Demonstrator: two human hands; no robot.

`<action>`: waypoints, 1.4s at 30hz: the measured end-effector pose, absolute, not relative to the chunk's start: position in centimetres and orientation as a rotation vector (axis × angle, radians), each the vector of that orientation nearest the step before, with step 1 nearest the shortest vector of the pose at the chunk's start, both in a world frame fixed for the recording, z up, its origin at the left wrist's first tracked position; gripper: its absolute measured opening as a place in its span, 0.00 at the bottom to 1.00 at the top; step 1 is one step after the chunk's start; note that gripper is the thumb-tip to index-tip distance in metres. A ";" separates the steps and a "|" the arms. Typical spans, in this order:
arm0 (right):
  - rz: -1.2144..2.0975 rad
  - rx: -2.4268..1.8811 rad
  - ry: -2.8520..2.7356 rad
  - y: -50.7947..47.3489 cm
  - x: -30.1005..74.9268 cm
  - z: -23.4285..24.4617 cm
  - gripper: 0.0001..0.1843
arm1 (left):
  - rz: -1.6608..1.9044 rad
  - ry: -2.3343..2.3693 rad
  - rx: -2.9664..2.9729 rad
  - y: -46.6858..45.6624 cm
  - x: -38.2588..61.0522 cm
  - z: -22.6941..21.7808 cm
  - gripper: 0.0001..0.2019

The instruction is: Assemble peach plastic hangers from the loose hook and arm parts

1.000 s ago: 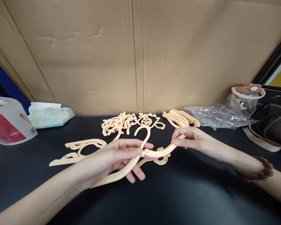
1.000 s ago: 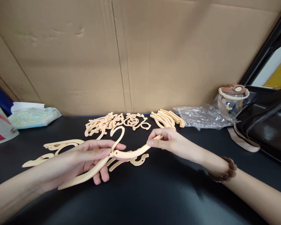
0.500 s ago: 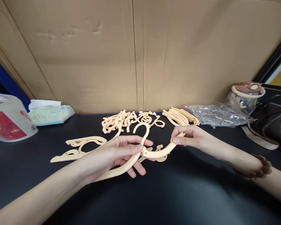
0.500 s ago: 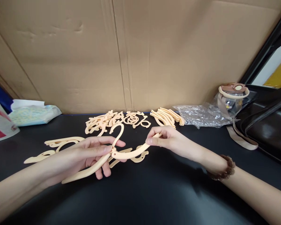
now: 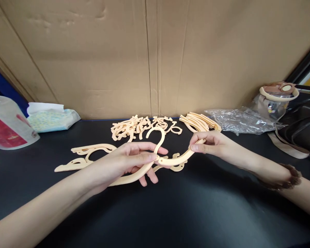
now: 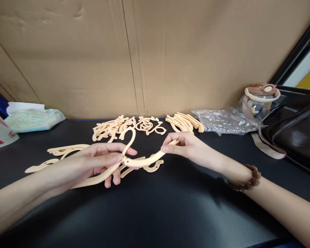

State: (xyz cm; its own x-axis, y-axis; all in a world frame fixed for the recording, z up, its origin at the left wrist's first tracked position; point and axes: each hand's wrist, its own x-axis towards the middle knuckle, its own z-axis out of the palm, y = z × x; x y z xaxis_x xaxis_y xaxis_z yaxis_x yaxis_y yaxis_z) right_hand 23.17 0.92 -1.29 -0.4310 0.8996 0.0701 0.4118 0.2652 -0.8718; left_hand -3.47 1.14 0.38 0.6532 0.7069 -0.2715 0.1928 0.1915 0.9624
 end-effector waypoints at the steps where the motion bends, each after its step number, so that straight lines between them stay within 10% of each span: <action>1: 1.110 -1.183 -1.961 0.8 23.0 -1.3 0.15 | 0.412 0.831 1.385 1.1 -3.4 0.4 0.12; 42: 1.122 -1.089 -1.866 1.2 23.2 -1.1 0.13 | 0.480 0.657 1.135 0.9 -3.3 0.3 0.10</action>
State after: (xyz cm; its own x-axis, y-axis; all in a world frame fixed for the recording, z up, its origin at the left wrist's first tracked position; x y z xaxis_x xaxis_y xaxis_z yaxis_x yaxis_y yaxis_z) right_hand 23.21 1.22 -1.09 -0.4078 0.9030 0.1354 0.3039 0.2740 -0.9124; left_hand -3.34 0.87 0.27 0.7195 0.6544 -0.2326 -0.0219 0.3561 0.9342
